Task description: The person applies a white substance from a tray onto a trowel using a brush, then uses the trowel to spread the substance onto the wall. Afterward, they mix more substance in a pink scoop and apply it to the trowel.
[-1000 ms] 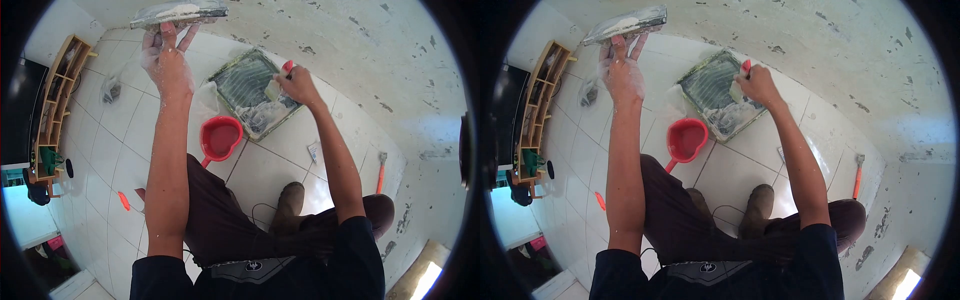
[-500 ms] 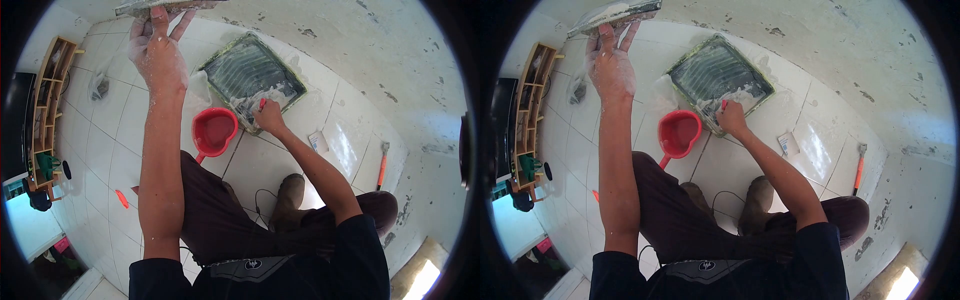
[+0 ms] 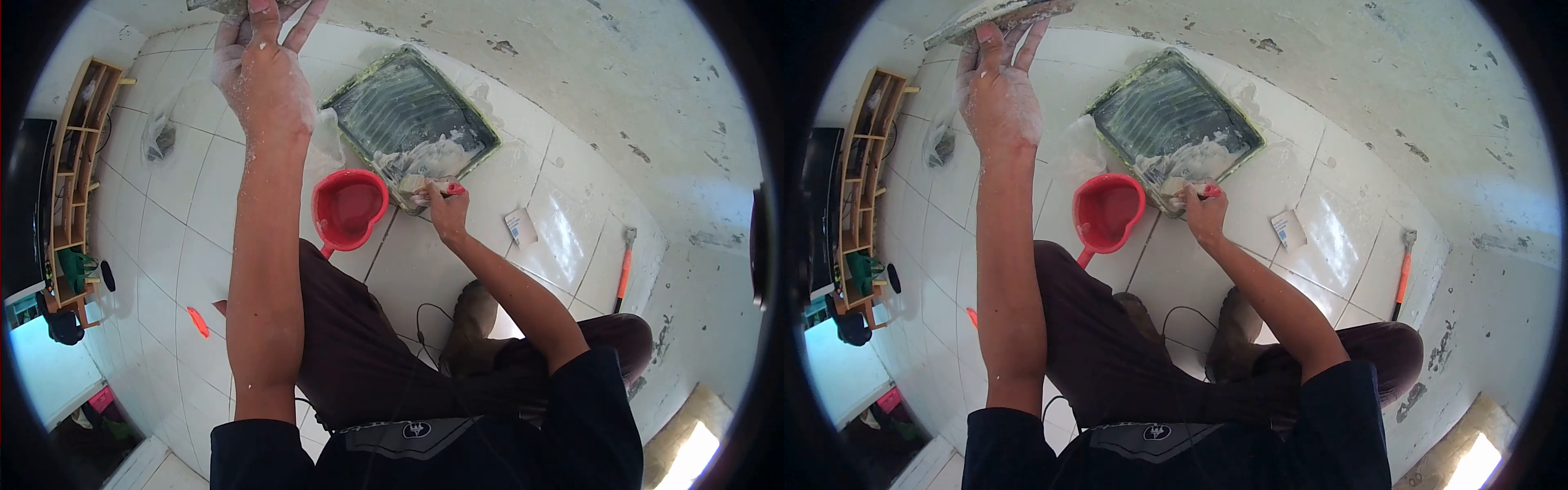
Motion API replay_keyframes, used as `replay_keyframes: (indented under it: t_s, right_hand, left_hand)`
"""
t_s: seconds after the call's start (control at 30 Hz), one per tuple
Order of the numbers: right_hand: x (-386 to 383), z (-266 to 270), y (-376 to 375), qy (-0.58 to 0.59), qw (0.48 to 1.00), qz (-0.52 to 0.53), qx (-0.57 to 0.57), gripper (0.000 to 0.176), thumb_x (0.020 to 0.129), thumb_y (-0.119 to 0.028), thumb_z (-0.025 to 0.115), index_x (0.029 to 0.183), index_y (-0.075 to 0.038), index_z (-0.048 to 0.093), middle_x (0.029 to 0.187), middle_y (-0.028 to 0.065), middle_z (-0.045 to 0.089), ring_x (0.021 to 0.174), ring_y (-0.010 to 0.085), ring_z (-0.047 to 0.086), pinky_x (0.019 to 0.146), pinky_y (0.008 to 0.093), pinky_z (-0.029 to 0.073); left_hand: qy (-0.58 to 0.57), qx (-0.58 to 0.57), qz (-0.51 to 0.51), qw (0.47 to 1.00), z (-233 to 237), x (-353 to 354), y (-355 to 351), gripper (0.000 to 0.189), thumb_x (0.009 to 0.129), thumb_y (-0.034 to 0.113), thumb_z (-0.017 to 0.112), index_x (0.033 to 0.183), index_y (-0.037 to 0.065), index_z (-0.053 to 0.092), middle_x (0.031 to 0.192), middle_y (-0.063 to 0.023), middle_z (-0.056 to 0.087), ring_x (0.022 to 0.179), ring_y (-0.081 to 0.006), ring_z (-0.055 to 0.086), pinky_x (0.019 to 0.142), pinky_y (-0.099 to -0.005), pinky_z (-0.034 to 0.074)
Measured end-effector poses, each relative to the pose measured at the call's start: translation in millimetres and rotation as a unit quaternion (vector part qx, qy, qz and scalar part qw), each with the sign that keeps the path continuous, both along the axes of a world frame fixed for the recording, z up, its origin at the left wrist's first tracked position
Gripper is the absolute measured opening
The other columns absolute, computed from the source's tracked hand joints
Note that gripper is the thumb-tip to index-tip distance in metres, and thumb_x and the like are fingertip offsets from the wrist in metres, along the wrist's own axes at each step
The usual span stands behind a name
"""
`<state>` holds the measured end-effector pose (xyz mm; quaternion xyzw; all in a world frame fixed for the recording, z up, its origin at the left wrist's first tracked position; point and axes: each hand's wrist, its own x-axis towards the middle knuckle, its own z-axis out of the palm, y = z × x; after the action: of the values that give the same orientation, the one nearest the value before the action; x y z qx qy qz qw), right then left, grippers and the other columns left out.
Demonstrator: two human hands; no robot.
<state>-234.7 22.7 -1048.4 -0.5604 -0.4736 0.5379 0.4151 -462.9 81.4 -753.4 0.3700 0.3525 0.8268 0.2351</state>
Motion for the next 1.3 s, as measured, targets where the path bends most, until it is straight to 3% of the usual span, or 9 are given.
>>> replay_keyframes:
  t_s: [0.43, 0.5, 0.73, 0.83, 0.9, 0.97, 1.03, 1.23, 1.3]
  right_hand:
    - [6, 38, 46, 0.139, 0.987, -0.040, -0.076, 0.011, 0.089, -0.006, 0.072, 0.088, 0.004, 0.070, 0.081, 0.0090, 0.073, 0.066, 0.0152, 0.069, 0.059, 0.0272, 0.054]
    - [16, 61, 66, 0.157, 0.984, -0.026, -0.084, 0.010, 0.090, -0.007, 0.070, 0.091, 0.004, 0.070, 0.080, 0.0092, 0.072, 0.064, 0.0159, 0.067, 0.059, 0.0280, 0.053]
    - [35, 195, 146, 0.330, 0.937, -0.065, 0.091, 0.019, 0.095, -0.012, 0.064, 0.103, 0.004, 0.066, 0.078, 0.0108, 0.068, 0.060, 0.0194, 0.063, 0.056, 0.0302, 0.049]
    - [37, 292, 135, 0.309, 0.924, 0.023, 0.226, 0.023, 0.095, -0.013, 0.067, 0.108, 0.005, 0.067, 0.085, 0.0122, 0.071, 0.067, 0.0213, 0.067, 0.063, 0.0314, 0.054]
    - [19, 346, 104, 0.108, 0.926, 0.031, 0.361, 0.024, 0.094, -0.012, 0.070, 0.112, 0.004, 0.070, 0.090, 0.0146, 0.073, 0.075, 0.0231, 0.071, 0.071, 0.0330, 0.058]
    - [11, 360, 89, -0.061, 0.831, 0.080, 0.547, 0.022, 0.092, -0.010, 0.072, 0.111, 0.002, 0.073, 0.092, 0.0177, 0.073, 0.082, 0.0251, 0.074, 0.074, 0.0337, 0.059]
    - [-3, 371, 67, -0.207, 0.699, 0.075, 0.680, 0.023, 0.089, -0.010, 0.074, 0.110, 0.000, 0.075, 0.093, 0.0179, 0.073, 0.082, 0.0265, 0.074, 0.070, 0.0347, 0.060]
    - [-24, 325, 52, -0.194, 0.675, 0.165, 0.693, 0.065, 0.073, -0.009, 0.073, 0.136, 0.000, 0.061, 0.112, 0.0215, 0.064, 0.090, 0.0322, 0.070, 0.071, 0.0387, 0.060]
    - [-27, 324, 47, -0.193, 0.681, 0.150, 0.690, 0.058, 0.071, -0.006, 0.079, 0.128, 0.000, 0.067, 0.107, 0.0183, 0.066, 0.086, 0.0284, 0.071, 0.069, 0.0354, 0.060]
  left_hand:
    - [-0.022, -0.014, 0.074, 0.997, 17, 17, -6, 0.049, 0.103, 0.028, 0.061, 0.136, -0.004, 0.046, 0.130, -0.0168, 0.060, 0.120, -0.0273, 0.060, 0.106, -0.0472, 0.048]
    - [-0.020, 0.009, -0.035, 0.999, -1, -13, 0, 0.054, 0.096, 0.016, 0.071, 0.135, -0.008, 0.043, 0.127, -0.0179, 0.059, 0.117, -0.0315, 0.062, 0.103, -0.0530, 0.056]
    - [-0.048, -0.014, -0.024, 0.998, 8, 2, -4, 0.048, 0.100, 0.014, 0.065, 0.137, -0.004, 0.042, 0.132, -0.0160, 0.056, 0.121, -0.0289, 0.061, 0.103, -0.0498, 0.056]
    - [-0.039, -0.026, -0.022, 0.999, 13, 5, -7, 0.049, 0.101, 0.014, 0.063, 0.140, -0.003, 0.040, 0.132, -0.0154, 0.056, 0.121, -0.0277, 0.060, 0.104, -0.0485, 0.056]
    - [-0.030, -0.018, -0.021, 0.999, 11, 6, -7, 0.049, 0.101, 0.014, 0.063, 0.140, -0.003, 0.039, 0.132, -0.0151, 0.056, 0.121, -0.0271, 0.060, 0.104, -0.0482, 0.056]
    - [-0.039, -0.003, -0.006, 0.999, 21, 15, -9, 0.028, 0.101, 0.012, 0.063, 0.117, -0.003, 0.046, 0.118, -0.0125, 0.059, 0.112, -0.0212, 0.063, 0.101, -0.0428, 0.058]
    - [-0.023, -0.004, -0.001, 1.000, 20, 17, -10, 0.026, 0.101, 0.011, 0.063, 0.115, -0.002, 0.046, 0.117, -0.0126, 0.059, 0.111, -0.0209, 0.063, 0.099, -0.0416, 0.059]
    - [-0.006, -0.056, 0.046, 0.997, 19, 24, -20, 0.022, 0.101, 0.008, 0.062, 0.108, -0.001, 0.044, 0.114, -0.0131, 0.060, 0.107, -0.0195, 0.064, 0.092, -0.0363, 0.062]
    - [-0.012, -0.069, 0.056, 0.996, 13, 27, -23, 0.021, 0.100, 0.007, 0.062, 0.108, -0.001, 0.043, 0.113, -0.0133, 0.060, 0.105, -0.0193, 0.064, 0.091, -0.0353, 0.062]
